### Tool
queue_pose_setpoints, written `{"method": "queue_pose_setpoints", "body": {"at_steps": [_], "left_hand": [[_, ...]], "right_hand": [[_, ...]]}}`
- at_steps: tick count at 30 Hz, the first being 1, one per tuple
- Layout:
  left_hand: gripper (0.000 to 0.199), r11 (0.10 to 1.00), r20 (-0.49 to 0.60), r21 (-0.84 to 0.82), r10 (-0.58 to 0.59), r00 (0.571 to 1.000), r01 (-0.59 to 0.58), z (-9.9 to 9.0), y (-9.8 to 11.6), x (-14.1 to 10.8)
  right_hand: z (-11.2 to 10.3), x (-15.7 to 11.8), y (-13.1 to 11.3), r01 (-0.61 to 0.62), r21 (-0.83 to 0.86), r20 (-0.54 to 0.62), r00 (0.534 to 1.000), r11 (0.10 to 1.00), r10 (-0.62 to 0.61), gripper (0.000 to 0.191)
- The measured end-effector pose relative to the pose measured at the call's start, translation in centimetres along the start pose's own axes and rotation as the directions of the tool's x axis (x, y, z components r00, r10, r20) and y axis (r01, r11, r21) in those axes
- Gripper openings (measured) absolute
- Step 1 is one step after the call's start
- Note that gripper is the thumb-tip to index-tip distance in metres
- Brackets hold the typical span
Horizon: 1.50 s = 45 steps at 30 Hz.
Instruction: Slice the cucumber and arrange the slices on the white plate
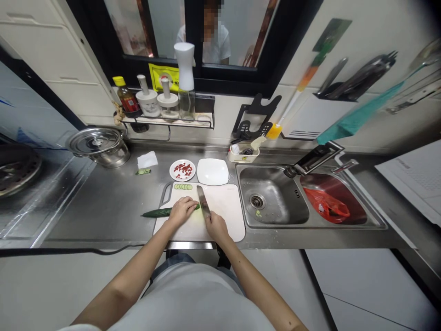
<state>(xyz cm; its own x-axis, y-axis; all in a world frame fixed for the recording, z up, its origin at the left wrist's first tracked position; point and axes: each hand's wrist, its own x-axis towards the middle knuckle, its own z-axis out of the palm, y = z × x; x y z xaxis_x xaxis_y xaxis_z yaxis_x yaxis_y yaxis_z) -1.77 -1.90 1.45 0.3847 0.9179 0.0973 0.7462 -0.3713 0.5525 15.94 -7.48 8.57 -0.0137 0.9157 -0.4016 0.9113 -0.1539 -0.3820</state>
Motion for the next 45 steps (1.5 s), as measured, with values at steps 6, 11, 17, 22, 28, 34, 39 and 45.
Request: {"method": "queue_pose_setpoints", "body": {"at_steps": [6,11,17,22,28,34,39,45], "left_hand": [[0.028,1.0,-0.001,0.002,0.008,1.0,-0.008,0.0,0.0,-0.1],[0.027,1.0,-0.004,0.006,0.016,1.0,-0.016,0.1,0.0,-0.1],[0.026,1.0,0.002,-0.003,0.019,1.0,-0.019,0.2,-0.2,-0.1],[0.026,1.0,-0.006,0.004,0.022,1.0,-0.022,0.3,-0.2,-0.1],[0.027,1.0,-0.001,0.007,0.03,1.0,-0.03,0.1,-0.1,0.0],[0.026,1.0,0.006,-0.003,0.027,1.0,-0.027,0.2,-0.3,0.1],[0.027,0.999,0.022,-0.016,0.031,0.999,-0.031,0.0,-0.2,0.2],[0.026,0.999,0.008,-0.024,0.049,0.999,-0.049,0.1,-0.4,0.2]], "right_hand": [[0.4,0.1,-0.3,0.002,-0.007,0.012,1.0,1.0,-0.002,0.028],[0.4,0.0,-0.5,0.004,-0.01,0.01,1.0,1.0,-0.004,0.028],[0.3,0.1,-0.6,0.009,0.0,0.032,0.999,1.0,-0.009,0.029],[0.2,-0.3,-0.5,0.022,-0.003,0.05,0.999,1.0,-0.022,0.03],[-0.1,-1.9,-0.3,0.0,-0.009,0.098,0.995,1.0,0.0,0.031],[-0.3,-2.8,0.1,-0.002,0.007,0.131,0.991,1.0,0.001,0.03],[-0.4,-2.4,0.1,0.008,0.001,0.13,0.991,1.0,-0.008,0.03],[-0.6,-1.5,-0.4,0.011,-0.026,0.138,0.99,1.0,-0.008,0.031]]}}
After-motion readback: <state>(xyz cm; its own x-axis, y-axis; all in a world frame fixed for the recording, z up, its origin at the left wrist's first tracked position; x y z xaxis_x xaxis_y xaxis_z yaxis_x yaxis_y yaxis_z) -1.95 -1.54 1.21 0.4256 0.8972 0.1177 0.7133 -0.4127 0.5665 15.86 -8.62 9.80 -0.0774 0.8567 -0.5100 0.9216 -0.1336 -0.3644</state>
